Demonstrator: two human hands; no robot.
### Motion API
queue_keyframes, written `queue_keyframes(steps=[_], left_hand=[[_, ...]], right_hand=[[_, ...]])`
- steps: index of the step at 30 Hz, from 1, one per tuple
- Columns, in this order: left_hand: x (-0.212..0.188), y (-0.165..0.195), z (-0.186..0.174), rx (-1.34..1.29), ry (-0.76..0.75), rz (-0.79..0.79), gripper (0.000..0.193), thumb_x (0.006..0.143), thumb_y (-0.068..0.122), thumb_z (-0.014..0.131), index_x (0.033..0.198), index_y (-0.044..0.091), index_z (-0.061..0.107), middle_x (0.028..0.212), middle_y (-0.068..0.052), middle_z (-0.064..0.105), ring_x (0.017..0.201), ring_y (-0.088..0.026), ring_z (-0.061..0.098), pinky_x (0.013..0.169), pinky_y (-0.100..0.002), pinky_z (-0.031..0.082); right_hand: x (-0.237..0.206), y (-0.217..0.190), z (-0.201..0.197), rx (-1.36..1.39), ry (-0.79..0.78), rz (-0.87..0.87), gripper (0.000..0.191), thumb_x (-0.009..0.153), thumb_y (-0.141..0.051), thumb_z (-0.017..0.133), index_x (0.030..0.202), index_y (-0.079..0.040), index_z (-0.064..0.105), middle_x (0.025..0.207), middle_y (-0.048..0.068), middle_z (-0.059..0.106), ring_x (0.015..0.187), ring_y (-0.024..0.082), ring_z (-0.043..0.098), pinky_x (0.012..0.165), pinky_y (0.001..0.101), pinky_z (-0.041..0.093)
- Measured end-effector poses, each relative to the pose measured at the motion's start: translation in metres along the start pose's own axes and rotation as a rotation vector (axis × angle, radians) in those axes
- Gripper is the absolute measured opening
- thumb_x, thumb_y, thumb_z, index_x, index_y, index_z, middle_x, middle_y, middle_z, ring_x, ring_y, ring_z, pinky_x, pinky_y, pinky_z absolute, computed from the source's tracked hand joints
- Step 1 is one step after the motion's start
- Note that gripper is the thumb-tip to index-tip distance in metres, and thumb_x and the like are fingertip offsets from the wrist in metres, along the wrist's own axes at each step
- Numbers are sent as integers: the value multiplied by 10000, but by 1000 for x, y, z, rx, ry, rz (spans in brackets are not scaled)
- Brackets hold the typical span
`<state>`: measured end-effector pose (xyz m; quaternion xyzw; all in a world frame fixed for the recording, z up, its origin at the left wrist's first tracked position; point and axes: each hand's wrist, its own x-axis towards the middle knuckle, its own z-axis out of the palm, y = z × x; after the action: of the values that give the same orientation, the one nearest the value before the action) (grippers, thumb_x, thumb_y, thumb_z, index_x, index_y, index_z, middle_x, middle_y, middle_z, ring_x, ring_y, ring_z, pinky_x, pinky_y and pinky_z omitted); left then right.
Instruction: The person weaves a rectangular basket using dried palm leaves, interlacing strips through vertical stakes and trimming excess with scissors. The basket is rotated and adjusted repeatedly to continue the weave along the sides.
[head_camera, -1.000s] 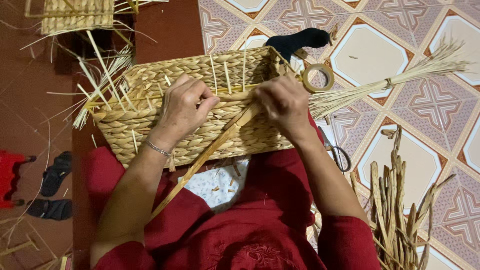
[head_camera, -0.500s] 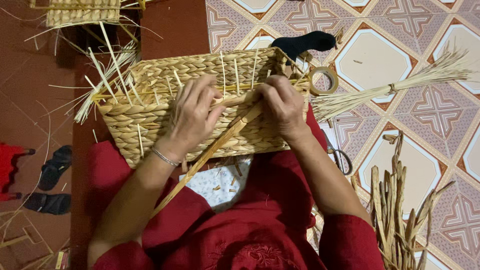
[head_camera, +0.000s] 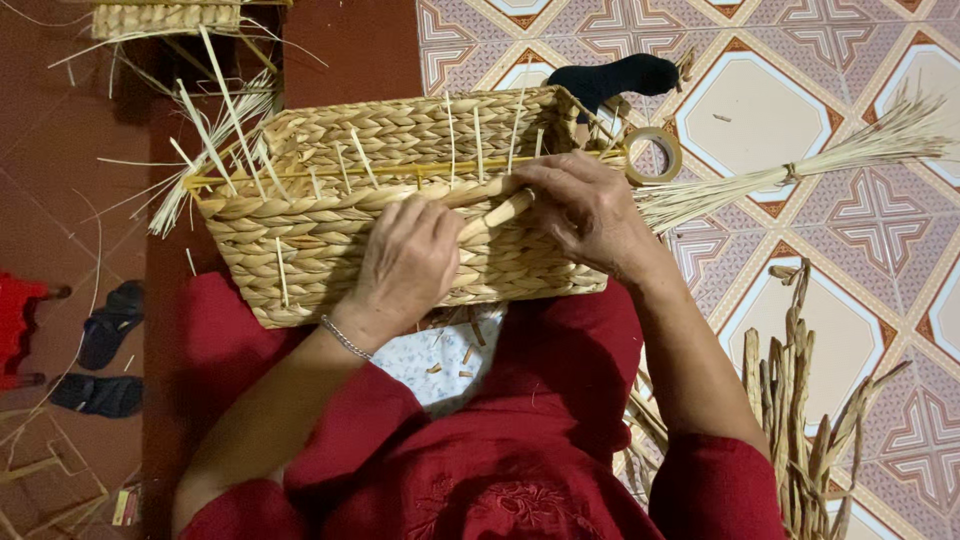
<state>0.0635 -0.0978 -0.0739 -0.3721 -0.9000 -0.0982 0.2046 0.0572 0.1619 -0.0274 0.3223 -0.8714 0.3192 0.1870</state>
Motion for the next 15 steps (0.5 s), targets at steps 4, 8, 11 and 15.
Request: queue_keyframes(steps=[4, 8, 11, 15], left_hand=[[3, -17, 5, -114, 100, -30, 85, 1013, 35, 695, 1098, 35, 684, 797, -66, 650, 716, -160, 599, 598, -261, 482], [3, -27, 1, -57, 262, -40, 133, 999, 9, 689, 1127, 35, 664, 845, -65, 662, 753, -170, 605, 657, -278, 500], [5, -22, -10, 10, 295, -16, 202, 965, 58, 701, 1160, 21, 661, 892, -78, 669, 808, -187, 625, 701, -278, 503], [9, 8, -21, 149, 413, 44, 204, 963, 85, 702, 1156, 44, 652, 1029, -125, 665, 941, -239, 614, 772, -339, 505]], right_hand=[[2, -1, 2, -66, -21, -16, 374, 840, -54, 848, 1197, -71, 736, 1151, 89, 727, 989, 265, 694, 856, 370, 587], [0, -3, 10, -193, 58, -104, 398, 780, -48, 839, 1164, -28, 733, 1084, 116, 710, 900, 286, 640, 741, 385, 550], [2, -1, 17, -195, 129, -157, 372, 825, -10, 826, 1176, -20, 704, 1073, 100, 694, 900, 265, 629, 766, 380, 550], [1, 2, 21, -214, 154, -161, 399, 794, 21, 802, 1174, -12, 685, 1047, 112, 697, 864, 272, 621, 740, 381, 537]])
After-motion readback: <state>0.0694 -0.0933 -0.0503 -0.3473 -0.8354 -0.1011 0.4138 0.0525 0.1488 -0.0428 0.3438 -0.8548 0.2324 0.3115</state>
